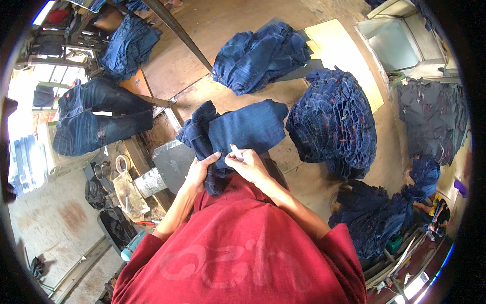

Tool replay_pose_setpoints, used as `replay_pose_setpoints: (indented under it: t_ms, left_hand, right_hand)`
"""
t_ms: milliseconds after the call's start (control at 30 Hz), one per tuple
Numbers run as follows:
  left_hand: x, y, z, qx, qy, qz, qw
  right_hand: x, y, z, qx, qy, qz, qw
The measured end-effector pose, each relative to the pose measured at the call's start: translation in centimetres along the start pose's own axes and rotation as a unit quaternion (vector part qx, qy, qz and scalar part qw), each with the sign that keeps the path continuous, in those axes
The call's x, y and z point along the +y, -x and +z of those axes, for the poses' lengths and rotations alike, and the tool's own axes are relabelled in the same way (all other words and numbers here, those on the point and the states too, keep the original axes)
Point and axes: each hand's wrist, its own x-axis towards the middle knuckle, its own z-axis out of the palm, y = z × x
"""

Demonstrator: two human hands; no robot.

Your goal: The person repeatedly picks up denim jeans from a pile, uses a small tool to scrape or remove threads from the fabric, and places the jeans back on the pile. The process is repeated for multiple pairs of jeans.

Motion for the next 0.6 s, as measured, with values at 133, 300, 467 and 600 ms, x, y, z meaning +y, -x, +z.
replay_pose_setpoints:
  t_ms: [133,300,467,600]
  left_hand:
    - [-0.1,0.3,-0.2,0.014,0.027,0.002,1.000]
    - [-0.7,0.5,-2.8,-0.029,0.065,-0.053,0.996]
    - [-0.5,0.0,-4.2,-0.055,-0.032,-0.066,0.996]
    - [0.0,0.0,-4.5,-0.084,-0.065,-0.061,0.992]
  right_hand:
    - [0.2,-0.1,-0.2,0.014,0.016,-0.006,1.000]
    - [-0.2,0.8,-1.1,0.055,0.002,-0.042,0.998]
    - [-3.5,3.8,-2.2,0.121,0.314,-0.152,0.929]
    - [-6.2,5.3,-0.4,0.121,0.450,-0.213,0.859]
